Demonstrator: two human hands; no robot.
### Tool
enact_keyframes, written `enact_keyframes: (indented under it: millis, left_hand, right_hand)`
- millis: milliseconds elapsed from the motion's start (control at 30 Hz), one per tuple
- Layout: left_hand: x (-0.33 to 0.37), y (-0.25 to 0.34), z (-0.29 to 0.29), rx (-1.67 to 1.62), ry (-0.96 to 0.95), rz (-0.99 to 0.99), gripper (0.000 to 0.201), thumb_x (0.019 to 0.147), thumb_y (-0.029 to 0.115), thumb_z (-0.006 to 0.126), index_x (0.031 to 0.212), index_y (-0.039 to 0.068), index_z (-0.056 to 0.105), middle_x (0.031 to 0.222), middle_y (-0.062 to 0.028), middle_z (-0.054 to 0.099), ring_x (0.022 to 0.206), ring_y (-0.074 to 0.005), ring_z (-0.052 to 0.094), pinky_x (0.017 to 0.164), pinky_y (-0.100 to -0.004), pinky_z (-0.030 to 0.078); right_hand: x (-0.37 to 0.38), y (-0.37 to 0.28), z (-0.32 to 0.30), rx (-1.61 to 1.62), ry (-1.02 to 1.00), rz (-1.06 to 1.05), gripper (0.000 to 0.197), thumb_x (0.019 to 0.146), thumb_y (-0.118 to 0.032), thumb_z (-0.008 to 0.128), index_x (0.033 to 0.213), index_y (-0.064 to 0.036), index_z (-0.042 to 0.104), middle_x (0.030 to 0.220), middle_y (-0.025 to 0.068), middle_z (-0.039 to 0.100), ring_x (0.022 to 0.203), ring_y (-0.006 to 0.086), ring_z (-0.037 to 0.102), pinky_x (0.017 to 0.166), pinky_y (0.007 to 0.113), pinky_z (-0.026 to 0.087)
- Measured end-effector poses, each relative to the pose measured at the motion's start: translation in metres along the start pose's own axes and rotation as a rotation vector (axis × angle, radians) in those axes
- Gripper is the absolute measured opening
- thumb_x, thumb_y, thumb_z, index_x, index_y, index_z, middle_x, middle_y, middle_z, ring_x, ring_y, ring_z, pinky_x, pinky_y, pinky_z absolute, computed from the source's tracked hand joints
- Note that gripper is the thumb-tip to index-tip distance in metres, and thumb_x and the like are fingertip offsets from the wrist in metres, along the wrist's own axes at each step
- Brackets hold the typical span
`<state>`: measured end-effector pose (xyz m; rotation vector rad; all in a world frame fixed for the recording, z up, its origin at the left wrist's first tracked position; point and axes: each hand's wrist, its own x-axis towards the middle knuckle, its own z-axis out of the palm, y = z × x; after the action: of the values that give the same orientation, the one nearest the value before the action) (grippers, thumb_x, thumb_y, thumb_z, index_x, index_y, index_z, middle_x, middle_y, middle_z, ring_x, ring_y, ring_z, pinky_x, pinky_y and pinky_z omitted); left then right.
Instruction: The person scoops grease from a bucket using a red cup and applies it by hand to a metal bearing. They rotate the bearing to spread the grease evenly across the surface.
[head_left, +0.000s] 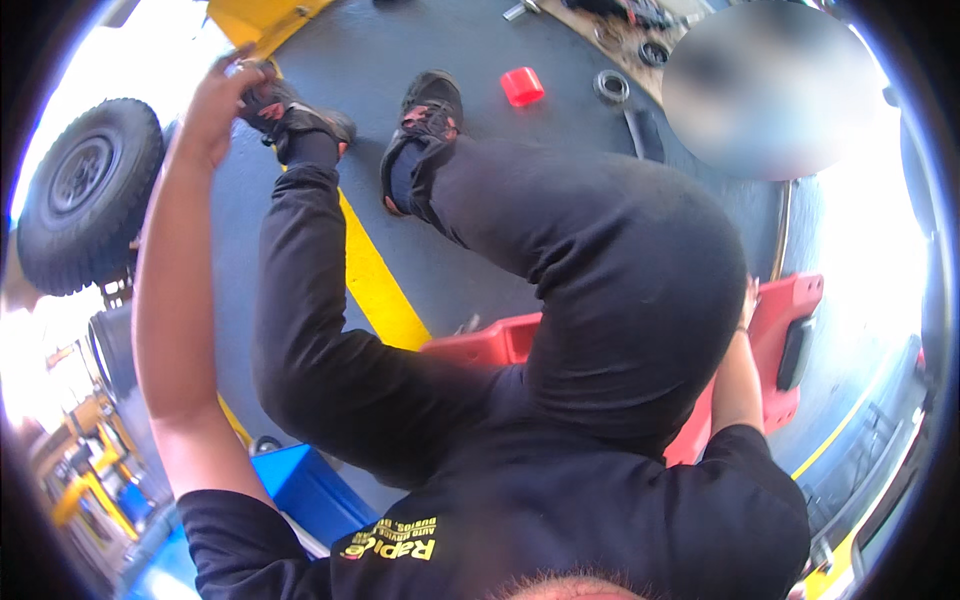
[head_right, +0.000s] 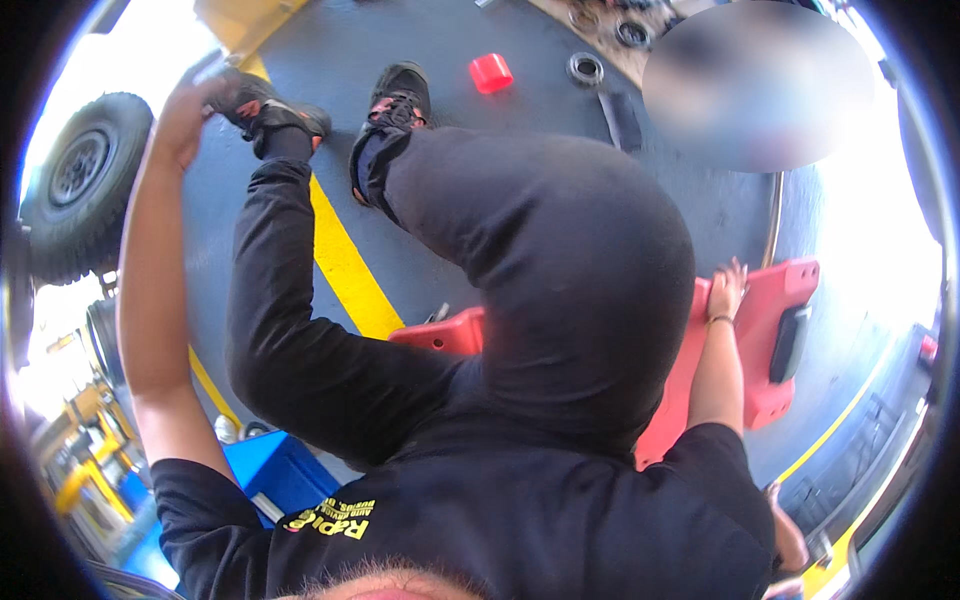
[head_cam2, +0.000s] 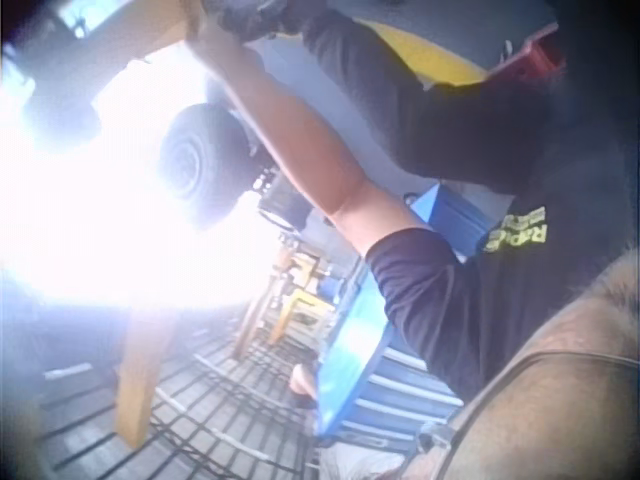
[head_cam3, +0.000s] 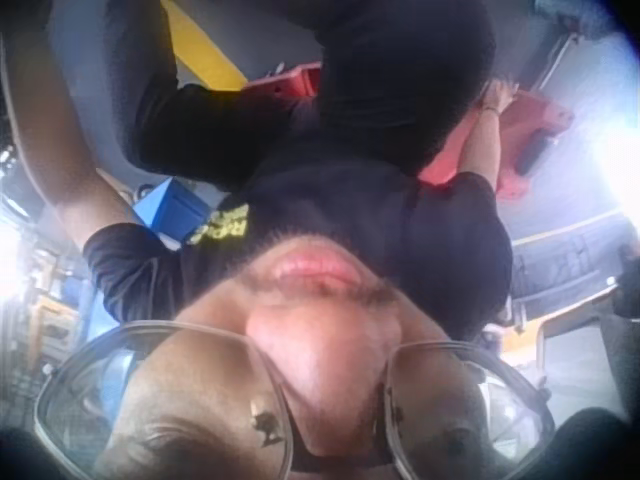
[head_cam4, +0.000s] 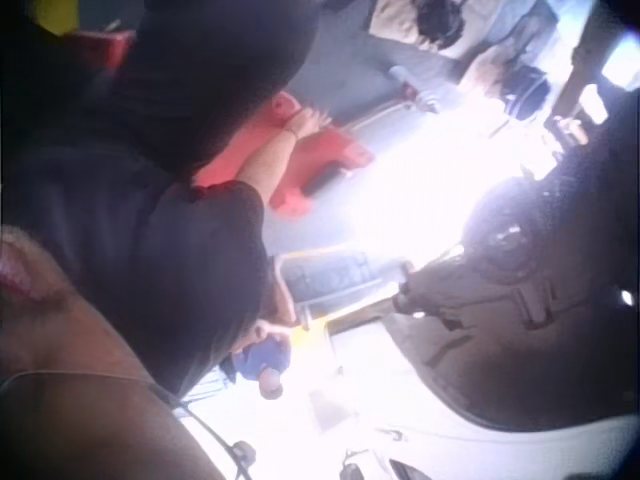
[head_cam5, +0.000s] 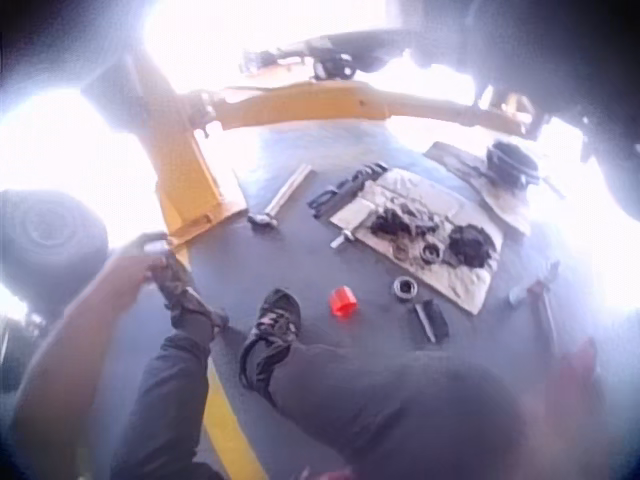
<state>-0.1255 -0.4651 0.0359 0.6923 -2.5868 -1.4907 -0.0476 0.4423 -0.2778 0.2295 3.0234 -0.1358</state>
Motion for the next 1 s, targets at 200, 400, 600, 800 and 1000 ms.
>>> enact_keyframes:
  millis: [200,400,600,800,1000]
  left_hand:
    - [0.099,0.09,0.026,0.077,-0.184,-0.022,0.051,0.093,0.025,0.064,0.141,0.012,0.057,0.122,-0.0033,0.067,0.115,-0.0141,0.059,0.104,-0.0375,0.041]
    - [0.109,0.126,0.136,0.527,-0.452,0.373,0.041,0.093,0.028,0.069,0.132,0.015,0.067,0.121,-0.0137,0.067,0.107,-0.0194,0.064,0.099,-0.0325,0.048]
    - [0.081,0.054,0.288,1.128,-0.618,0.305,0.087,0.067,0.069,0.08,0.133,0.015,0.065,0.137,-0.023,0.05,0.135,-0.0391,0.045,0.109,-0.0578,0.039]
    - [0.118,-0.004,0.338,1.055,-0.717,0.082,0.084,0.065,0.069,0.081,0.124,0.01,0.071,0.133,-0.0207,0.06,0.129,-0.0355,0.055,0.105,-0.0515,0.047]
    - [0.19,-0.021,0.339,0.428,-0.462,-0.085,0.069,0.076,0.06,0.079,0.109,-0.001,0.076,0.106,-0.0199,0.075,0.103,-0.0272,0.071,0.091,-0.0381,0.052]
  right_hand:
    - [-0.012,-0.065,-0.012,0.109,-0.038,0.185,0.034,0.093,-0.024,0.05,0.114,-0.013,0.074,0.158,0.0008,0.044,0.152,0.0226,0.027,0.125,0.048,0.014]
    - [-0.02,-0.141,-0.042,0.111,0.12,0.232,0.025,0.092,-0.022,0.055,0.103,-0.0117,0.075,0.146,0.0009,0.057,0.144,0.0214,0.042,0.123,0.044,0.021]
    - [-0.029,-0.215,-0.061,0.178,0.204,0.333,0.022,0.092,-0.022,0.057,0.097,-0.0103,0.074,0.137,0.0024,0.064,0.138,0.0224,0.048,0.121,0.043,0.024]
    - [-0.039,-0.238,-0.063,0.195,0.222,0.341,0.02,0.09,-0.022,0.059,0.095,-0.0099,0.074,0.133,0.0037,0.065,0.136,0.0242,0.05,0.12,0.047,0.026]
    - [-0.047,-0.235,-0.073,0.182,0.233,0.388,0.02,0.089,-0.024,0.06,0.094,-0.0098,0.073,0.13,0.0038,0.066,0.133,0.0248,0.051,0.12,0.048,0.025]
